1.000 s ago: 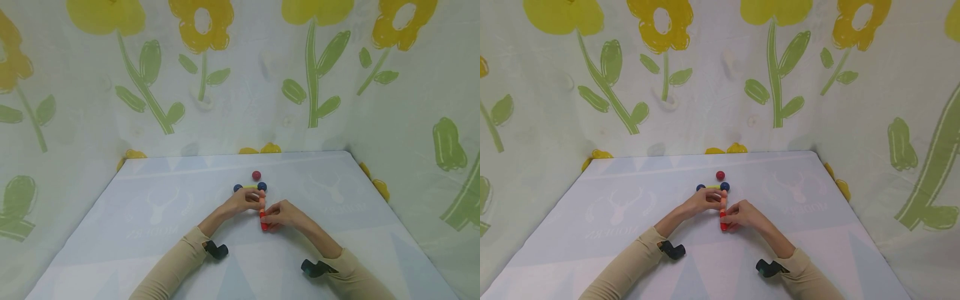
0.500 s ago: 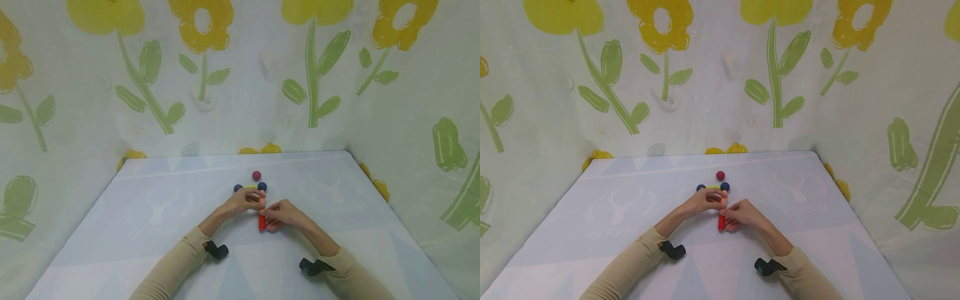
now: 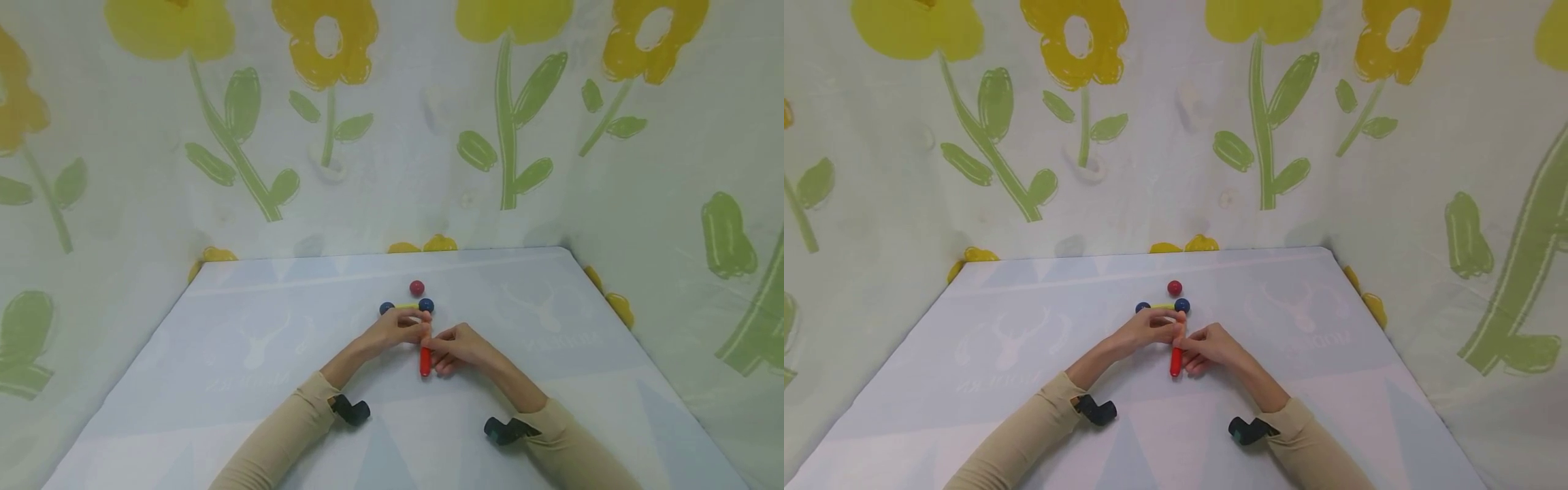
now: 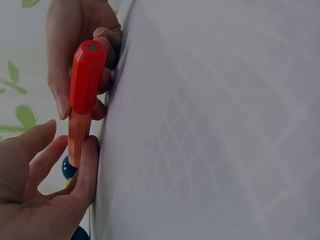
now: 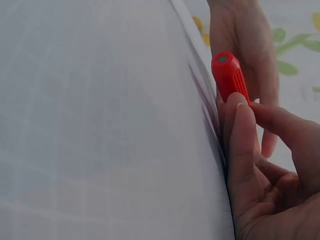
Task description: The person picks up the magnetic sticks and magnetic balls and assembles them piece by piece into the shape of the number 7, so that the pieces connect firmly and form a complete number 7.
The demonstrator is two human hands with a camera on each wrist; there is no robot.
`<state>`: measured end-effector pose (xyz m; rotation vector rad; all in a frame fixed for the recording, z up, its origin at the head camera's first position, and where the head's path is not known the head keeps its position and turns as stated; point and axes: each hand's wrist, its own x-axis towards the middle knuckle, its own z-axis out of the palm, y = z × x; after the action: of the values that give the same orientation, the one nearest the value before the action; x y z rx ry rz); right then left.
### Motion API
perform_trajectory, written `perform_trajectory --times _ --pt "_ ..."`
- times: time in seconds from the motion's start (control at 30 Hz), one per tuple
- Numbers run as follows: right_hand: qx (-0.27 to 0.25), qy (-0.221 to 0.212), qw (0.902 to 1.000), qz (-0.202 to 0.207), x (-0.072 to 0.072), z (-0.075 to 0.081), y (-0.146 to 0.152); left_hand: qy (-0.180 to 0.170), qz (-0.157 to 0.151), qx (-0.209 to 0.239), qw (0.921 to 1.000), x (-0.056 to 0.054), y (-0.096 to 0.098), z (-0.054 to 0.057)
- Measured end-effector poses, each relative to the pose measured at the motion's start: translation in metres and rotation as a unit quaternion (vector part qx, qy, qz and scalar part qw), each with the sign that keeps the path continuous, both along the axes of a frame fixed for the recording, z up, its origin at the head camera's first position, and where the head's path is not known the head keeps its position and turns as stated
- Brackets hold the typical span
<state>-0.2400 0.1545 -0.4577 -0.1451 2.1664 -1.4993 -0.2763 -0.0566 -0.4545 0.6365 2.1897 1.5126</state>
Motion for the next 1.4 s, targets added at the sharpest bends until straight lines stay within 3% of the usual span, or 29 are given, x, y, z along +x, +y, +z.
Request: perform_trajectory --times 0.17,0.37,0.57,0.73,1.0,1.13,1.4 --pt "-0.011 0.000 0.9999 -0.003 0.000 -0.001 -0.002 0.022 -0.001 -0.022 0.9995 0.000 -0.001 0.002" --pt "-0.016 -0.002 0.9999 -0.006 -0.001 0.001 -0.003 0.096 0.009 -0.093 0.9910 -0.004 -0.001 0.015" --pt "-0.015 -0.013 0.9997 -0.011 -0.002 0.002 -0.003 0.153 0.061 -0.130 0.9777 -0.019 0.002 0.032" --pt "0.004 -0.025 0.9994 -0.025 -0.005 0.002 -0.003 0.190 0.118 -0.155 0.9624 -0.038 0.004 0.038" --pt "0.025 -0.037 0.9985 -0.032 -0.007 0.005 -0.006 0.202 0.139 -0.212 0.9460 -0.063 0.010 0.030" --pt "0.027 -0.038 0.9985 -0.031 -0.006 0.004 -0.007 0.199 0.143 -0.247 0.9377 -0.068 0.016 0.027" --pt "0.038 -0.036 0.9979 -0.038 -0.003 0.003 -0.008 0.181 0.152 -0.274 0.9324 -0.073 0.026 0.023"
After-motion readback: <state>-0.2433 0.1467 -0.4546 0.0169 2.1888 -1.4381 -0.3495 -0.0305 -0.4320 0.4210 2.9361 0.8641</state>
